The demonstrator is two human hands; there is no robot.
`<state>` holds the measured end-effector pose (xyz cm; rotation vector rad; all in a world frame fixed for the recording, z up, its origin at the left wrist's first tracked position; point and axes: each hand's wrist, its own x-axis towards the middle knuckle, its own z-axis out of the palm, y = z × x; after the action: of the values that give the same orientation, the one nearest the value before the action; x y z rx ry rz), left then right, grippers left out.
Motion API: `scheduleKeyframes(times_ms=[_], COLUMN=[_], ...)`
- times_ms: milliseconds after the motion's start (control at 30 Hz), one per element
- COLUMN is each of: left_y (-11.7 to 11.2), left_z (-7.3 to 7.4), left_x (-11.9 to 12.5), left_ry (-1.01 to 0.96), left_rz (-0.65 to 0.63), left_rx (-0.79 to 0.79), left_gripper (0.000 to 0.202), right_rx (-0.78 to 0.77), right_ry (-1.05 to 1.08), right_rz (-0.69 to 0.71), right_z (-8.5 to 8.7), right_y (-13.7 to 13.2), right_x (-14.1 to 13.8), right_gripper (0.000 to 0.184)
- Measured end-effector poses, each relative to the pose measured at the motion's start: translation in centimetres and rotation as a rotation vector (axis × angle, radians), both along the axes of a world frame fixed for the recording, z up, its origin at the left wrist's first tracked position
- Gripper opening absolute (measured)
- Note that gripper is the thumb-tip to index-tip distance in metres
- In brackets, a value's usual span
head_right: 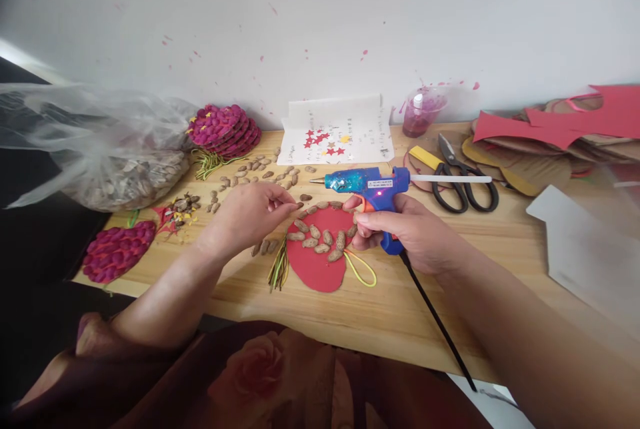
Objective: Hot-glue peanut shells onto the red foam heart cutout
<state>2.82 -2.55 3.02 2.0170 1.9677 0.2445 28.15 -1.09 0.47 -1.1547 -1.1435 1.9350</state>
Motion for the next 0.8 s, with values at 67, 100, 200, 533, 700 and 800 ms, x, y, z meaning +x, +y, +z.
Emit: scheduleKeyframes(times_ms=[67, 100, 200, 533, 700, 800], left_y=[-0.1, -0.1, -0.2, -0.2, -0.2, -0.3], left_z=[0.1, 0.1, 0.0, -0.2, -0.2, -0.2], left_x=[-0.2, -0.2, 0.2, 1.3, 1.3, 1.2], left_ry=[-0.001, -0.001, 0.007, 0.082, 0.084, 0.055], left_rz=[0.002, -0.004, -0.038, -0.059, -0.05, -0.051], left_rx=[0.013, 0.015, 0.006, -0.021, -0.013, 0.015], left_gripper=[0.019, 0.019, 0.017, 0.015, 0.014, 0.014], right_rx=[0.002, 0.001, 0.008, 0.032, 0.031, 0.024], right_ry=[0.004, 0.006, 0.01, 0.031, 0.025, 0.025], right_rz=[0.002, 0.004, 0.008, 0.013, 0.003, 0.004], right_z=[0.0, 0.0, 0.0, -0.3, -0.5, -0.3], right_y=[-0.1, -0.1, -0.1, 0.0, 0.0, -0.1], right_x=[0.0, 0.0, 0.1, 0.2, 0.1, 0.1], right_gripper=[0.024, 0.023, 0.023, 0.024, 0.023, 0.02])
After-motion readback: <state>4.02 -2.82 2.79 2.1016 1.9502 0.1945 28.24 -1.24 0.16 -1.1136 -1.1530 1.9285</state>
